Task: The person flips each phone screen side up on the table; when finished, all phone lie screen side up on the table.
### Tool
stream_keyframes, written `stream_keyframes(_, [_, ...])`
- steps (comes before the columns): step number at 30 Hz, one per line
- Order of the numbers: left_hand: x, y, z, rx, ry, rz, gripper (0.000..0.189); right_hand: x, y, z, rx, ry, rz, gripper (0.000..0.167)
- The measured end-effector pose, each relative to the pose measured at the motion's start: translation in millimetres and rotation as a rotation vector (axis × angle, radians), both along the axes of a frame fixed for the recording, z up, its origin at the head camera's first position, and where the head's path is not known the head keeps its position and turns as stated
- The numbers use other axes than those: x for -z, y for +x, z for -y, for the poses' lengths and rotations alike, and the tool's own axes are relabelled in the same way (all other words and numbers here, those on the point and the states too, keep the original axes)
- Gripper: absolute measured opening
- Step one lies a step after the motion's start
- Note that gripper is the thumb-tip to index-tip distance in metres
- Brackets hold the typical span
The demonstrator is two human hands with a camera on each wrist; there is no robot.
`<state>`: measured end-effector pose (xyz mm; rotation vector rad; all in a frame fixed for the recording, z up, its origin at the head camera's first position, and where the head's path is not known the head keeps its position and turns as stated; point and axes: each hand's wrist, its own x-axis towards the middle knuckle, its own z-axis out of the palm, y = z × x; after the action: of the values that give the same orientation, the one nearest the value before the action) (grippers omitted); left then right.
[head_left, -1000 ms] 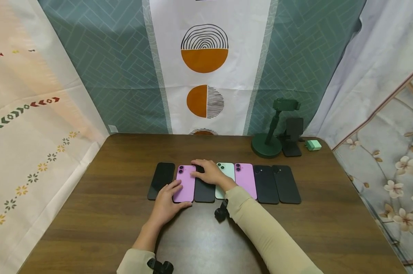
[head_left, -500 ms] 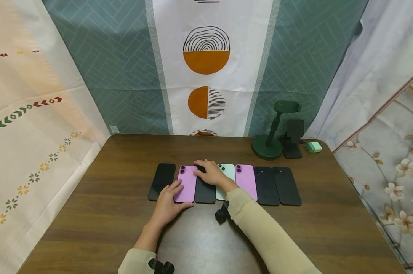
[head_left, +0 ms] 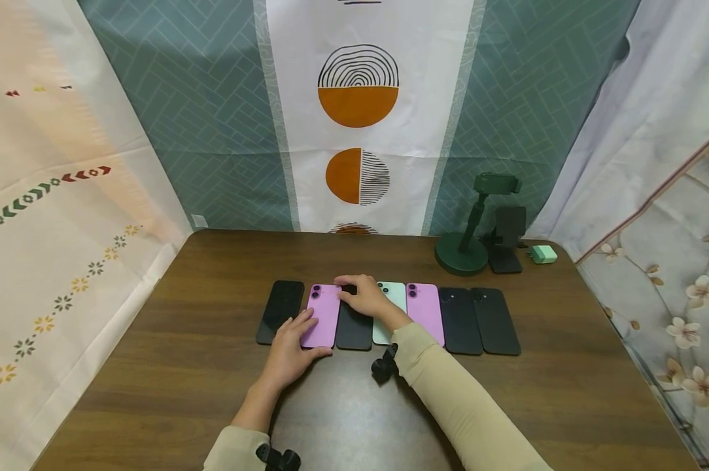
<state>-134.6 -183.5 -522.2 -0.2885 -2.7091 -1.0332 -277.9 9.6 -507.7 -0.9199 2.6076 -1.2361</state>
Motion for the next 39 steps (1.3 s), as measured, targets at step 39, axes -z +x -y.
stream_keyframes(39, [-11.5, 2.4, 6.5, 0.133, 0.115, 0.003, 0.065, -3.2, -8.1, -7, -0.125, -0.260, 0.143, 0.063])
